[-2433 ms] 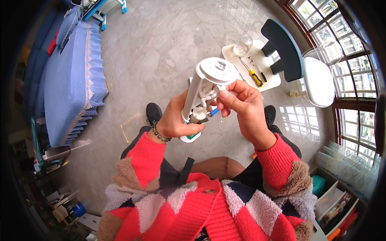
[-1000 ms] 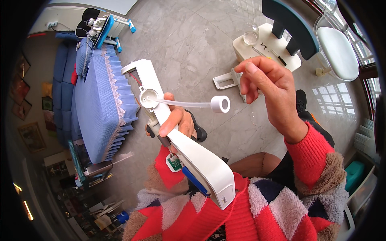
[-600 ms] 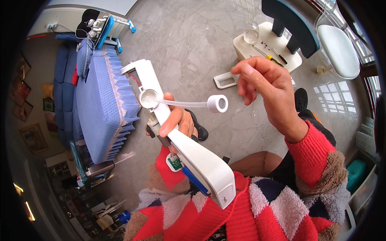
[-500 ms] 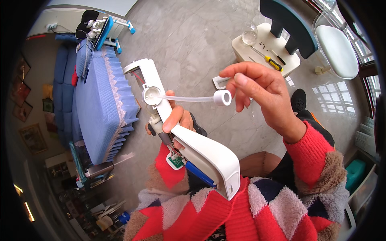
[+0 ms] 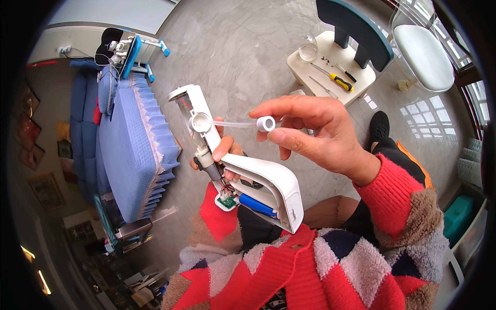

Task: The person assembles a white handheld appliance by inserting a transparent water tank, connecting a tube, and attaching the outer casing. They then press a button to activate a blue indicator light.

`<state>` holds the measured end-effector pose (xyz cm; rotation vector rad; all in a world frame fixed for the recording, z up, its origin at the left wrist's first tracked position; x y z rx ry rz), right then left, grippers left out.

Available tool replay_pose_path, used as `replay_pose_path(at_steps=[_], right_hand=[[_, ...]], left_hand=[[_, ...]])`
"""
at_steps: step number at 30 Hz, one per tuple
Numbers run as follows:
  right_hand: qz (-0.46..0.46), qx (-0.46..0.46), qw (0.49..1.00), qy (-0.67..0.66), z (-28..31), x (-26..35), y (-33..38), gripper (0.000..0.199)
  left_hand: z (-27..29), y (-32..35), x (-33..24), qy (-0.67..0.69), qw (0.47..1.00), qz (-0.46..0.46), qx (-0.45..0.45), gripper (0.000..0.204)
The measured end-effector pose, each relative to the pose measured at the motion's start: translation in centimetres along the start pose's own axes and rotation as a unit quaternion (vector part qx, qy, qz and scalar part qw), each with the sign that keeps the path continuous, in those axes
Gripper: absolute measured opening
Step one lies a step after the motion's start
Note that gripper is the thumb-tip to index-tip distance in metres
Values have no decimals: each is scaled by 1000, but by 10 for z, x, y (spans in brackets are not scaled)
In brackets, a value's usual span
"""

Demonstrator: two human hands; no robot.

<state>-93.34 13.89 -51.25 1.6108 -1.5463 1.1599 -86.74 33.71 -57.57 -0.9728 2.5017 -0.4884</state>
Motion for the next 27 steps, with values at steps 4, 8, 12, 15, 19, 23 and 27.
replay_pose_path(at_steps=[4,8,12,15,19,23,27], right_hand=[[34,2,999,16,-2,4,-1,28],[36,-2,999,23,-3,5,0,27],[71,-8,993,90,-4,8,1,25],[104,-11,986,131,-5,11,1,24],[138,-9,979,147,-8,15,2,24],[143,14,975,167,-13,20,4,21],[129,24,978,159,-17,21,10,22]], left_hand=[[3,-1,0,-11,1000,8,9,86],[9,4,2,2,999,-11,-34,81],[8,11,2,-40,996,-25,-80,79],[12,20,-2,-84,983,-44,-160,86],[9,15,1,30,999,1,-17,100],[7,13,2,64,997,27,42,104],[-4,9,3,70,994,39,69,101]])
Point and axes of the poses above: each hand's wrist, its own y-axis away from the middle knuckle, its own z-axis out of the back of the hand, x = y × z, the point moved 5 cm from there along -y, towards the middle knuckle, and after that the axes turned 8 degrees about -z, right-handed, at the moved point
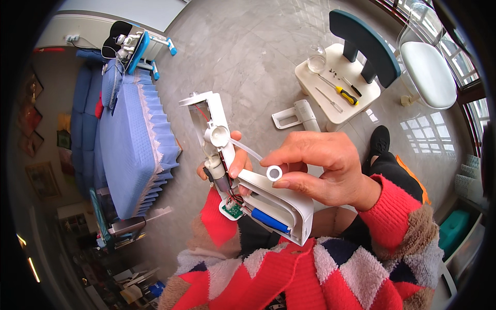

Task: The person assembles a white handheld appliance by inserting a transparent water tank, connecting a tube, and attaching the outer casing. They then press a button to activate a blue indicator light.

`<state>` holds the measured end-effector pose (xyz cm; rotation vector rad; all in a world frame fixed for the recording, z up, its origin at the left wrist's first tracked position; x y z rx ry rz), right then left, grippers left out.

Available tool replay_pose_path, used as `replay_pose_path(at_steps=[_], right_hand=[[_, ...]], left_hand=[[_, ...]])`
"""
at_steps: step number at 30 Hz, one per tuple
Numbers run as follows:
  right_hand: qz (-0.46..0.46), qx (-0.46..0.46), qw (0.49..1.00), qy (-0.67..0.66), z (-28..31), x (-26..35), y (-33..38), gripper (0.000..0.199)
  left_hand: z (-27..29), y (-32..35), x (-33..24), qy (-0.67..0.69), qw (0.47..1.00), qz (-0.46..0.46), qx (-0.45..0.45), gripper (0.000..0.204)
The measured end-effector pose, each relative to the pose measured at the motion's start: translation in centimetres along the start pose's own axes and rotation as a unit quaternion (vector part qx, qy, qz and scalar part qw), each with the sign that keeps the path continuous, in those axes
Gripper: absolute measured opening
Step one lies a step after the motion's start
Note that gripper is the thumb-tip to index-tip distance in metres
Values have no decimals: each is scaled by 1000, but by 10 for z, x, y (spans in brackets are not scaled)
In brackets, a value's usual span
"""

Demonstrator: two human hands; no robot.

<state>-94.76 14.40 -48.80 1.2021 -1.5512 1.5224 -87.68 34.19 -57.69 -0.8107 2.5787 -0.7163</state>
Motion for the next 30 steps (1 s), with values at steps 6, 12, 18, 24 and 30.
replay_pose_path(at_steps=[6,12,18,24,30], right_hand=[[57,-20,998,34,-4,6,1,23],[153,27,986,56,-21,35,14,25],[172,28,984,42,-29,40,16,27],[64,9,995,75,-17,14,8,27],[-6,-46,999,22,-1,-4,5,24]], left_hand=[[-10,-9,2,-4,1000,18,9,103],[-38,-17,7,-36,997,57,35,90],[-52,-19,10,-118,993,27,9,64],[-35,-10,-2,-87,996,11,-1,87],[-16,-7,-11,-106,993,-26,-41,106]])
Point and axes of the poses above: each hand's wrist, its own y-axis away from the middle knuckle, its own z-axis out of the back of the hand, x = y × z, the point moved 5 cm from there along -y, towards the middle knuckle, and after that the axes turned 8 degrees about -z, right-handed, at the moved point
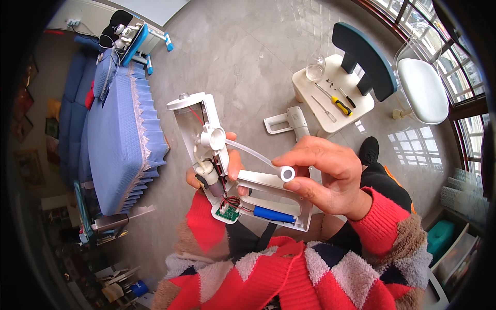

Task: The person assembles a white handheld appliance by inserting a transparent water tank, connecting a tube, and attaching the outer casing. They then press a button to activate a blue indicator light.

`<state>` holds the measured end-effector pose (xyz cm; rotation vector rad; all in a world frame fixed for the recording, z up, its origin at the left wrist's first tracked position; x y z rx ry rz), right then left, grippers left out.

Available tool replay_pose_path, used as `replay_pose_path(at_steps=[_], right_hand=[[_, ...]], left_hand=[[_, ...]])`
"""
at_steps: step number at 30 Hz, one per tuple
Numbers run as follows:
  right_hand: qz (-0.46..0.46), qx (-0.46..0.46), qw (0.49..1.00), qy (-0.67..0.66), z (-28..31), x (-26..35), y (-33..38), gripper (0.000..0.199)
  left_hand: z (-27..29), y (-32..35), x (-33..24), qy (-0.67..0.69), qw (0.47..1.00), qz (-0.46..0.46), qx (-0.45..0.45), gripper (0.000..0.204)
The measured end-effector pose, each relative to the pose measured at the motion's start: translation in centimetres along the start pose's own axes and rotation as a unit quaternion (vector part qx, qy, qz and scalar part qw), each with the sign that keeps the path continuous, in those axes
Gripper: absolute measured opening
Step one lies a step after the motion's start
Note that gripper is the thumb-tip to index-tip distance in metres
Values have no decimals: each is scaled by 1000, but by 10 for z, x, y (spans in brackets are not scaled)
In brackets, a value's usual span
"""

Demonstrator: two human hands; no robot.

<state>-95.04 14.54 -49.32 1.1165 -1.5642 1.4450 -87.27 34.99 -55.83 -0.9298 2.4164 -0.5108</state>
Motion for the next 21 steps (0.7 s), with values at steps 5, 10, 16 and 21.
replay_pose_path(at_steps=[5,10,16,21], right_hand=[[-23,-26,999,-15,4,-8,-1,19],[-25,-37,999,0,4,-10,0,17],[-31,-45,998,11,6,-9,-1,16],[-26,-46,999,11,5,-10,-2,15]], left_hand=[[6,3,-1,-5,1000,0,-28,107],[12,2,-1,-4,999,0,-37,108],[16,3,1,8,1000,-8,-27,107],[16,6,2,11,999,-14,-43,107]])
Point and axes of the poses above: each hand's wrist, its own y-axis away from the middle knuckle, its own z-axis out of the back of the hand, x = y × z, the point moved 5 cm from there along -y, towards the middle knuckle, and after that the axes turned 8 degrees about -z, right-handed, at the moved point
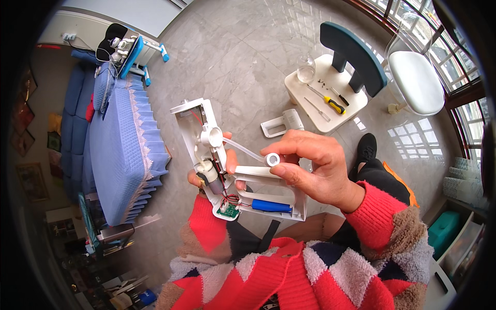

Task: The person assembles a white handheld appliance by inserting a transparent water tank, connecting a tube, and attaching the outer casing. They then press a button to activate a blue indicator light.

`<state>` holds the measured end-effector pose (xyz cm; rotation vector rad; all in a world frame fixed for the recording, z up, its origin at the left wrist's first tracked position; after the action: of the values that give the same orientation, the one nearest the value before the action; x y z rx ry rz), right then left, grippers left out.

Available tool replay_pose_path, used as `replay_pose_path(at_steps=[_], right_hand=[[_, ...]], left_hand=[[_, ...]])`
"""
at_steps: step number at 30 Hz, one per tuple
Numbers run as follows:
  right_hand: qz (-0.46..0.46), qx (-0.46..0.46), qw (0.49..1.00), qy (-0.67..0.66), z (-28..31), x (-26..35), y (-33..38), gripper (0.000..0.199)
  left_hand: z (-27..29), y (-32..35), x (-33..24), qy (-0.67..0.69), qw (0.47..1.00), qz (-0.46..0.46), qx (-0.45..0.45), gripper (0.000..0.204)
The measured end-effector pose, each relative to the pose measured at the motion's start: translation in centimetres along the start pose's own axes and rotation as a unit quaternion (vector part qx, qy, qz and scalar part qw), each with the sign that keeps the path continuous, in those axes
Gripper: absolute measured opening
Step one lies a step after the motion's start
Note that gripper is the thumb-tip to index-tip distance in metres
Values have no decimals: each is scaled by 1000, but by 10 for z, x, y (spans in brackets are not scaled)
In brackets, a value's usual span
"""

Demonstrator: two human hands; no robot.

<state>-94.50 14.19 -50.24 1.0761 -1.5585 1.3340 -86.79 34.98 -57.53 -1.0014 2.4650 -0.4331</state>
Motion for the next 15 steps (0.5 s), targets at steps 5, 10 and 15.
replay_pose_path(at_steps=[5,10,15], right_hand=[[-7,-1,1000,-8,0,-1,0,14],[2,-2,1000,-1,-1,-1,0,14],[-10,1,1000,-6,0,-2,1,14]], left_hand=[[0,-2,0,-5,1000,6,19,108],[-2,-1,0,-14,1000,0,3,107],[-3,-2,1,-22,1000,-6,-17,107]])
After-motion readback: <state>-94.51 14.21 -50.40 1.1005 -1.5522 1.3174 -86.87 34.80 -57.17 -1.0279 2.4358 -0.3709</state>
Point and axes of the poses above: each hand's wrist, its own y-axis away from the middle knuckle, its own z-axis out of the back of the hand, x = y × z, the point moved 5 cm from there along -y, towards the middle knuckle, and after that the axes turned 8 degrees about -z, right-handed, at the moved point
